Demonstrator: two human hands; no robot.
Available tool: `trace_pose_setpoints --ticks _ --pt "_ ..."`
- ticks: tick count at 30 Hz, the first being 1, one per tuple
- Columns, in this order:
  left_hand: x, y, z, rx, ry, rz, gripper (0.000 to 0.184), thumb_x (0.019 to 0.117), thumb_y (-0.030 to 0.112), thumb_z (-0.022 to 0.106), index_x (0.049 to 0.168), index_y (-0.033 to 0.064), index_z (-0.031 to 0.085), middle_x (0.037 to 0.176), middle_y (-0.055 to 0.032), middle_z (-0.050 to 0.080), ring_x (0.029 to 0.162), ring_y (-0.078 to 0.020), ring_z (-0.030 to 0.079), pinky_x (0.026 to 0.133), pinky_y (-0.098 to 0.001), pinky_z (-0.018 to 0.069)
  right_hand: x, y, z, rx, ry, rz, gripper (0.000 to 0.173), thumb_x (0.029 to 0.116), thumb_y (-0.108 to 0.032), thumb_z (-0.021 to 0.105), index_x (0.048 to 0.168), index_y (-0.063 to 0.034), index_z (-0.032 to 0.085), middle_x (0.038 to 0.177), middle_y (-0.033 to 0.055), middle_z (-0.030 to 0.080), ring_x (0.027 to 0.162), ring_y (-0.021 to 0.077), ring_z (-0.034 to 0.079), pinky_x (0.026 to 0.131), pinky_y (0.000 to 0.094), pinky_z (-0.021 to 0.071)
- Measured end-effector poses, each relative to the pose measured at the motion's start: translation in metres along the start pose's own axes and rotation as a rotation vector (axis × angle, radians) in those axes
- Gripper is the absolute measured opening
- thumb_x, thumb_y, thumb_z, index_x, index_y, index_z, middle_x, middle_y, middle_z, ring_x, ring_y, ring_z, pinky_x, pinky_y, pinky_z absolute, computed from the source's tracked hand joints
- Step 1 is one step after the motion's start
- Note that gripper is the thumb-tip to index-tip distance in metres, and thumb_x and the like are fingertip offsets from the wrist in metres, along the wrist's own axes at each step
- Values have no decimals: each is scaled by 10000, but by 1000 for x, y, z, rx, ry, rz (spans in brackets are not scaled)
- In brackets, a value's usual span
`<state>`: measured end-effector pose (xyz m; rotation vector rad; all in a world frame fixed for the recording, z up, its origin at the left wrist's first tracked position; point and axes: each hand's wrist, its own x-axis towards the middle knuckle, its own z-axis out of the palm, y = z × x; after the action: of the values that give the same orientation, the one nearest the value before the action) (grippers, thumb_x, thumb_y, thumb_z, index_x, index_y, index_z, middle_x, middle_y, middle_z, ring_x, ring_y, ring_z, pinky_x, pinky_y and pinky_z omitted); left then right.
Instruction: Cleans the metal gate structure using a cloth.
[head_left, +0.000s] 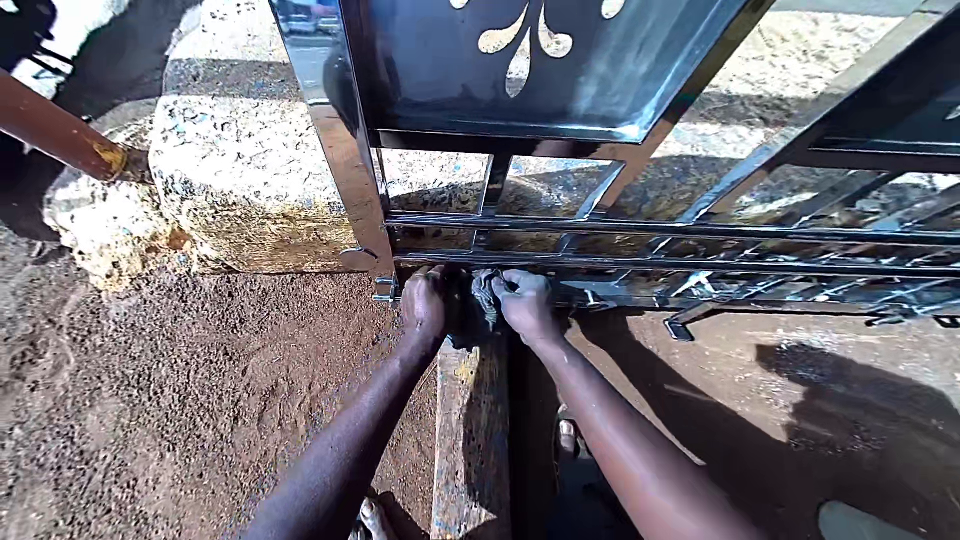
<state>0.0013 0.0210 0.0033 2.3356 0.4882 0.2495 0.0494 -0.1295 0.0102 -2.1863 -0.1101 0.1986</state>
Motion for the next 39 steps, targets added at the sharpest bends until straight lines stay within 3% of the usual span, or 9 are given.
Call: trace_pose_setpoints --ticks 4,11,17,21,25,28,33,36,39 --pt "-11 30 14 -365 232 -313 297 1000 216 637 1156 -35 658 1042 -236 695 957 -393 683 816 -620 533 1 -33 9 588 222 472 176 1004 -95 612 1147 6 628 1087 157 630 988 237 598 853 450 510" --pt "-9 17 9 -636 -69 -201 263 1093 201 488 1080 34 691 782 -97 676 594 -161 625 551 -358 545 -8 7 35 526 74 -167 320 896 -42 674 1215 -26 676 1119 84 727 1039 131 693 939 364 582" --pt "12 12 -10 -129 -285 -32 266 1026 174 558 926 -2 731 883 -182 716 955 -377 681 990 -696 386 1 -9 20 -215 29 -242 201 959 -69 594 992 54 749 953 254 737 954 407 722 871 600 544" --pt "6 22 -3 159 -415 -4 291 1035 225 511 1147 31 698 1171 -176 701 1248 -388 584 1096 -720 280 7 -31 2 -495 -361 47 289 1012 -106 570 1250 14 681 1279 269 655 1275 416 587 1090 581 434" --pt "-6 34 -4 468 -463 60 453 997 339 597 1369 83 624 1443 -165 570 1458 -378 395 1191 -706 142 -1 -32 -4 -720 -315 -186 256 1009 -90 543 1165 -50 742 1159 181 718 1199 354 634 1135 559 382" --pt "-20 45 -22 526 -604 134 493 940 326 686 1364 81 629 1509 -177 493 1474 -363 364 1173 -612 282 -16 -45 -18 -845 -391 -300 202 983 -90 582 1068 -7 746 1143 184 695 1203 367 601 1115 539 398" --pt "-32 38 -57 80 -946 156 227 1008 162 579 1100 -15 686 1037 -198 703 1013 -346 685 929 -560 525 -20 -65 -61 -591 -929 -22 194 839 -165 772 896 -8 672 881 167 650 850 317 638 741 536 502" --pt "-28 32 -79 -71 -861 161 237 1046 122 512 1121 -45 663 936 -188 693 874 -302 689 847 -513 553 -23 -33 -72 111 -631 163 168 778 0 691 933 -21 630 821 77 611 742 163 591 690 361 506" --pt "-12 20 -92 94 -773 208 220 1047 151 531 1142 14 674 993 -166 700 937 -309 695 860 -535 556 -36 -26 -59 543 -30 376 428 874 -52 663 1294 -57 582 948 88 632 740 155 599 611 338 517"
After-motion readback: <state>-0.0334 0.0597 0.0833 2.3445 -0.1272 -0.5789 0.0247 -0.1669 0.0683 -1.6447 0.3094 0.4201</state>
